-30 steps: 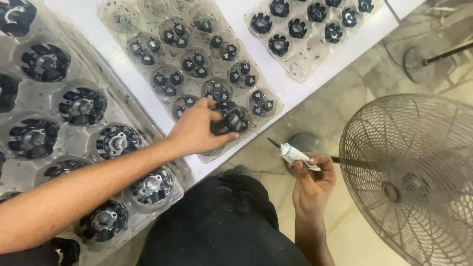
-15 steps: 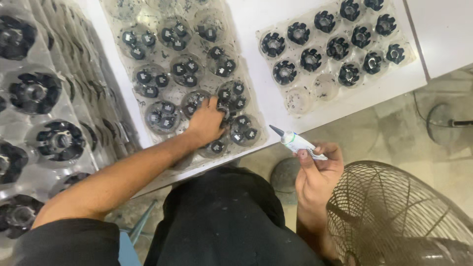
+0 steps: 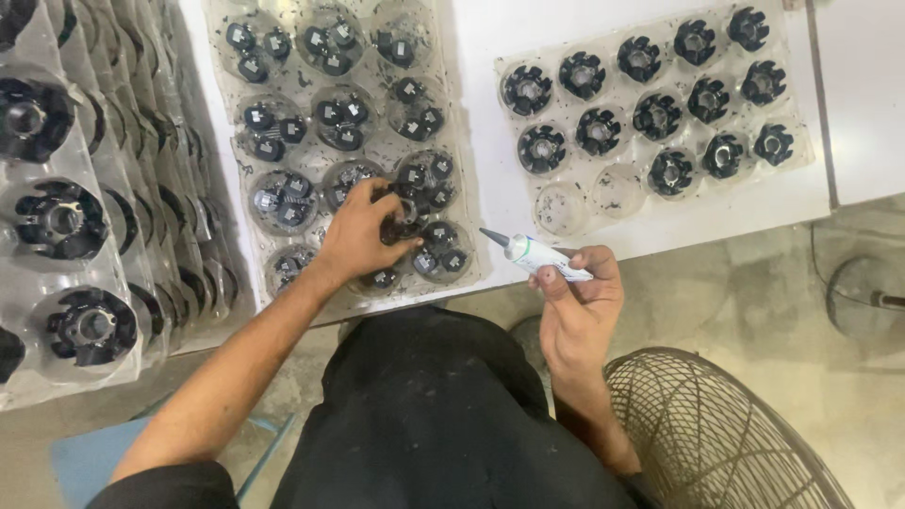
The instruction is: The person holds a tube of adhesive and squeezes it onto black metal rotor components, working one part at a time. They pick each component from a plastic tray, apply the adhesive around its hub, place it back, and occasionally wipe the tube with a cloth.
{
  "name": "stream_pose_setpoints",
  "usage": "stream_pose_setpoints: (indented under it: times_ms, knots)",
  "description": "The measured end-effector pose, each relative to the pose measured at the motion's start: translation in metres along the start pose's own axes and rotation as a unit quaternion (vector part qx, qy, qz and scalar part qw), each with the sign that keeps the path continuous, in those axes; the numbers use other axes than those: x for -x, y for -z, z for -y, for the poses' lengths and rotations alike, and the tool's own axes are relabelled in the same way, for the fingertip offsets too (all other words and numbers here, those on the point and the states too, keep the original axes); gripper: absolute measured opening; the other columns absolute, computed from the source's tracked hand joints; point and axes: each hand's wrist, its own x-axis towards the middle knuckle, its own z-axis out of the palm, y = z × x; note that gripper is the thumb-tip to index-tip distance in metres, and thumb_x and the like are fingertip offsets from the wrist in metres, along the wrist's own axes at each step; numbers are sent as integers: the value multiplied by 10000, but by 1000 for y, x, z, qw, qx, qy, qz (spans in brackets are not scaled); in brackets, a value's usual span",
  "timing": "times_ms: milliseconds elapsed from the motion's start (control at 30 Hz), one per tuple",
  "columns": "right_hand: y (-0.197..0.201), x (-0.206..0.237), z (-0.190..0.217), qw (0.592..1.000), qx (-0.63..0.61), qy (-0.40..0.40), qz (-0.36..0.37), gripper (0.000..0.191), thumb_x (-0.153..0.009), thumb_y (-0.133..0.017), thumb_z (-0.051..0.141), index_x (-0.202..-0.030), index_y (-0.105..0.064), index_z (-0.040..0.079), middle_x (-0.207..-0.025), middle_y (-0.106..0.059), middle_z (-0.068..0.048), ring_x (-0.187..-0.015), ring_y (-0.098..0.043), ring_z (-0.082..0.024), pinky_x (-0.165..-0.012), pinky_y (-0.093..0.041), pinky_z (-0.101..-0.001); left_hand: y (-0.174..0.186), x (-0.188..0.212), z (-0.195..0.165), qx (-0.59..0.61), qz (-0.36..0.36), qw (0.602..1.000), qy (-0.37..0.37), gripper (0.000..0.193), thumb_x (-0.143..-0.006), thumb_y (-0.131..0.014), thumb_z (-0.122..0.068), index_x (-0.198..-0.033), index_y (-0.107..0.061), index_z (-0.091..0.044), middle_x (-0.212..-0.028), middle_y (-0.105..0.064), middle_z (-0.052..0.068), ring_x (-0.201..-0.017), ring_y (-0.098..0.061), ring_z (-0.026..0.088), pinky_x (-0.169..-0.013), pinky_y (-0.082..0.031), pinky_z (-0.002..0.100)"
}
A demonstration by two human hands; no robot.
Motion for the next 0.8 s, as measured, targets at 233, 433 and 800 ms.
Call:
stream_pose_setpoints:
  times_ms: [233, 433, 800]
  knots:
    - [-8, 3, -1, 999, -31, -26, 22, 302, -922, -735, -113, -1075, -529, 47, -1098, -707, -174, -948, -675, -217, -849, -543, -328, 26, 35, -63, 301, -182, 935, -48, 727, -710, -957, -182, -1260, -493, -83, -1392, -506, 179, -1365, -529, 331, -1172, -458, 436]
    - [-24, 9, 6, 996, 38, 45, 65, 345, -890, -739, -158, -1051, -522, 57, -1115, -693, -170, -1078, -661, -235, -970, -553, -342, 60, 37, -125, 711, -161, 683, -37, 871, -809, -825, -263, -1511, -358, -45, -1518, -467, 206, -1393, -507, 315, -1221, -415, 449]
    - [-49, 19, 37, 866, 352, 339, 102, 408, -843, -750, -120, -1034, -458, 92, -960, -694, -157, -937, -708, -297, -849, -613, -371, 84, 29, -176, 585, -175, 782, -128, 516, -1147, -540, -469, -1297, -569, 24, -1306, -587, 190, -1190, -606, 237, -1095, -482, 375]
